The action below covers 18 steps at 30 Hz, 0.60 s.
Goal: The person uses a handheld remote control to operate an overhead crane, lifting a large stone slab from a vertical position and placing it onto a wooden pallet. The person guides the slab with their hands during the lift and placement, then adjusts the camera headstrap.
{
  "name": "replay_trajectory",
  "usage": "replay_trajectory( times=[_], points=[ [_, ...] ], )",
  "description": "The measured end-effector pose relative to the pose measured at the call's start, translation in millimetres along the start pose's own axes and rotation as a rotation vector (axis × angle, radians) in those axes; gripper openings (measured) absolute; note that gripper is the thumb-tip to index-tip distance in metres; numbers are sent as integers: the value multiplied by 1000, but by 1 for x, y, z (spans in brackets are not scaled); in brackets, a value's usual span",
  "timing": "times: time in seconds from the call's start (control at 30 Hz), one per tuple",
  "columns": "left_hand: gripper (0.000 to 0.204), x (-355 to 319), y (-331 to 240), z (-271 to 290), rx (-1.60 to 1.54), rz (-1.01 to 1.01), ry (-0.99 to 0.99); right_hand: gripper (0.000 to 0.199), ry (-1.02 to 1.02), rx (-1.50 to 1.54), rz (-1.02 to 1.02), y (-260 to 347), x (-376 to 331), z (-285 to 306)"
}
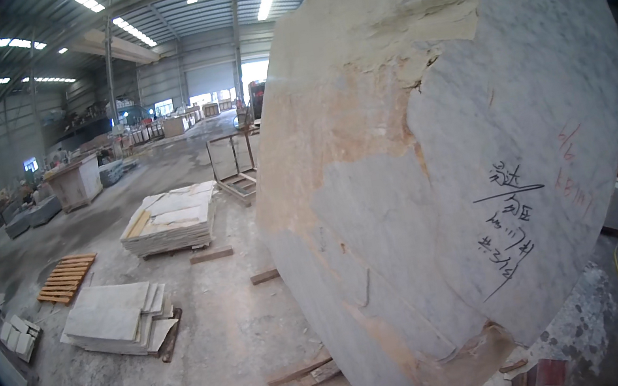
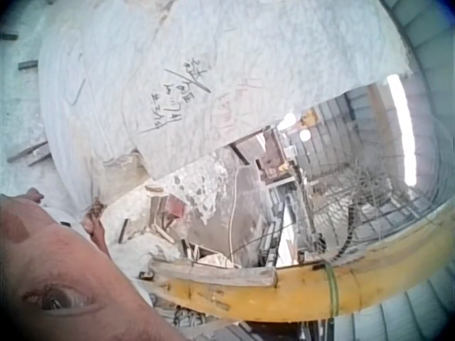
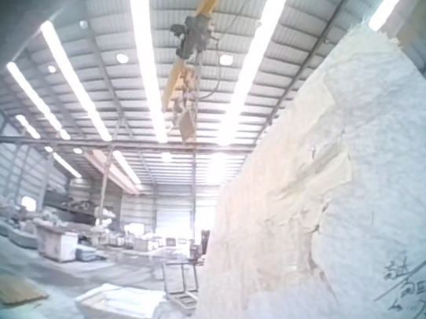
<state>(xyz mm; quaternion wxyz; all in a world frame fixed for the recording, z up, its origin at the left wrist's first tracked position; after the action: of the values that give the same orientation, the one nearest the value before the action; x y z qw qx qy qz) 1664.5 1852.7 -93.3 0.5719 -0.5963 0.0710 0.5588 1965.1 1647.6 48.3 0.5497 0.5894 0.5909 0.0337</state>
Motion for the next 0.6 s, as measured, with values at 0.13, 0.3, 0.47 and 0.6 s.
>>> replay_trajectory(
  times=[0.13,0.3,0.47,0.6],
  points=[
    [52,2,4,2,10,-2,13,46,-11,-36,-21,25,-20,-27],
    [52,12,14,4,42,2,23,46,46,-80,-29,38,-17,-40],
    [53,17,29,1,43,-3,32,47,133,-10,129,56,-26,-69],
    [53,13,40,1,11,-20,13,43,68,-58,67,82,-51,-101]
  ],
)
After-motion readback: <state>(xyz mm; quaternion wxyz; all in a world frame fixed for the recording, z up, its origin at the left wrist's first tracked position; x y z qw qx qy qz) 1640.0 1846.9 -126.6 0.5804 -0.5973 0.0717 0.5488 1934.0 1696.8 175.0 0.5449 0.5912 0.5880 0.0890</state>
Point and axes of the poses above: each hand's wrist, its own x-axis towards the middle knuckle, its own z-axis out of the back of the hand, y = z × x, the point moved 6 cm from there along x, towards the middle knuckle, and after that the axes turned 2 degrees about -x, right-handed, at the moved point
